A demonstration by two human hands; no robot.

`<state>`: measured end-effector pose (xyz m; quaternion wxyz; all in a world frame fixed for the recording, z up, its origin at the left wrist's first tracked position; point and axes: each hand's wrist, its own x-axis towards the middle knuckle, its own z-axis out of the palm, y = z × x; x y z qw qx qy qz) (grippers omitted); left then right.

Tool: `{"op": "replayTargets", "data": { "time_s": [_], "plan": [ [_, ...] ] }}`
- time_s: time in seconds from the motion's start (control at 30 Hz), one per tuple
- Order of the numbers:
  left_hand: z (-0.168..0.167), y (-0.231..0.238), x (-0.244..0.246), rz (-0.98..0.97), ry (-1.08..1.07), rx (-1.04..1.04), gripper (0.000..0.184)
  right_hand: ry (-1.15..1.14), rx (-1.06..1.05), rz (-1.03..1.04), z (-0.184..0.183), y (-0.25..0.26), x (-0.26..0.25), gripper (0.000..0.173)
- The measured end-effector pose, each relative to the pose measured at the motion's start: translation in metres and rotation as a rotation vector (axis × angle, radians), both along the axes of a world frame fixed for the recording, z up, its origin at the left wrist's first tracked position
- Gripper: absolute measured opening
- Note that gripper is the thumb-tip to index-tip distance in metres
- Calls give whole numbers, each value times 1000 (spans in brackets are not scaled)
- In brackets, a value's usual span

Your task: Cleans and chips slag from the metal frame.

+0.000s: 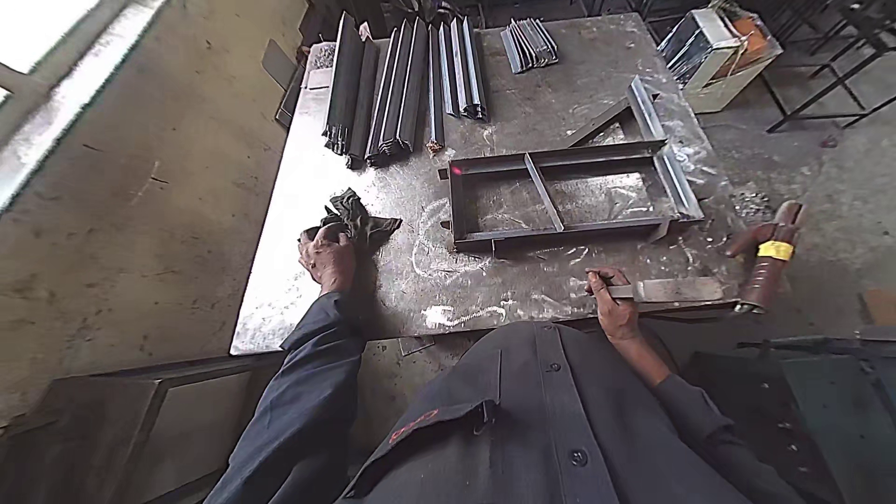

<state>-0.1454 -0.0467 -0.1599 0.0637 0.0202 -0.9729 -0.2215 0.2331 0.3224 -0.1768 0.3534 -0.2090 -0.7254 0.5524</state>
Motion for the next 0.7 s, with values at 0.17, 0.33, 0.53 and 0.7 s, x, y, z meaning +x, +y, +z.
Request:
{"op": "replayTargets", "data": {
  "time_s": [0.17,0.33,0.53,0.7],
  "plan": [
    [-1,-1,-1,1,3,3,30,-6,9,-23,-3,1,0,15],
    [4,0,-1,119,43,277,34,28,-30,-22,1,0,-1,14],
    [55,49,-12,-243,90,287,37,14,-32,-60,6,-2,-1,14],
    [65,144,-58,-556,-95,183,32,-22,-23,-100,8,-4,-4,16]
  ]
}}
